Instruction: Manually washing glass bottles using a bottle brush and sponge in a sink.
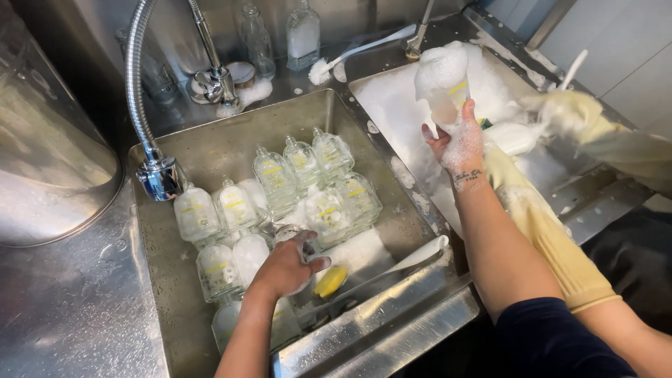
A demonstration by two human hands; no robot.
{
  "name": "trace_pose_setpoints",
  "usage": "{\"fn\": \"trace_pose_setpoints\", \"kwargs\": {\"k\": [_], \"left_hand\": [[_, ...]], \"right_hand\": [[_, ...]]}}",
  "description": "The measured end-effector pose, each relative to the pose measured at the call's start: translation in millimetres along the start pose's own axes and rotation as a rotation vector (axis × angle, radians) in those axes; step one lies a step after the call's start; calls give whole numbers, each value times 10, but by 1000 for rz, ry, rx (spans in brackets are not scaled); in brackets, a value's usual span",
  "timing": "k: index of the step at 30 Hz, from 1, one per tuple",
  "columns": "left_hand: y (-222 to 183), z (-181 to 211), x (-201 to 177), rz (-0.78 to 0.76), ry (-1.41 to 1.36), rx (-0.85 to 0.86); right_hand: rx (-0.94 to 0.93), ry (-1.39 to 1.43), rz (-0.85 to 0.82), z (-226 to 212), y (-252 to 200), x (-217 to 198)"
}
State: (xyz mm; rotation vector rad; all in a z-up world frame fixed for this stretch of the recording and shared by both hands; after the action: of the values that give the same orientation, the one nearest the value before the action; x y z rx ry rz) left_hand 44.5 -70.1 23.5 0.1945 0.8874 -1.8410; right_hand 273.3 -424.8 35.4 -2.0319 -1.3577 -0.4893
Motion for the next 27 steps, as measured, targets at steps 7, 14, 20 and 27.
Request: {"fn": "trace_pose_setpoints", "kwargs": {"k": [7, 14, 20, 27], "left_hand": [[1, 77, -44, 24, -4, 10], [24, 645, 83, 399, 18, 534], [-327, 1457, 587, 408, 435, 1001], [-305, 1122, 246, 365, 822, 492]], "right_hand": [[8, 2, 19, -27, -134, 80], [107, -149, 4, 355, -472, 442], [227, -137, -36, 914, -1358, 988], [410, -644, -29, 1578, -1606, 917]]}}
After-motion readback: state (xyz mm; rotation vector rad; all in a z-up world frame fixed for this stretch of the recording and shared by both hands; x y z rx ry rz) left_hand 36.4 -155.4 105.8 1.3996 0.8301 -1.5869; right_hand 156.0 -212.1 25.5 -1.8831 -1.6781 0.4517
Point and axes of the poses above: each hand's wrist, its own y-axis towards the middle knuckle, its own x-axis out of the palm, z = x × y, the point moved 7 cm from there along y, towards the middle knuckle, and after that the axes turned 3 degrees about -y, right-handed, at the moved point
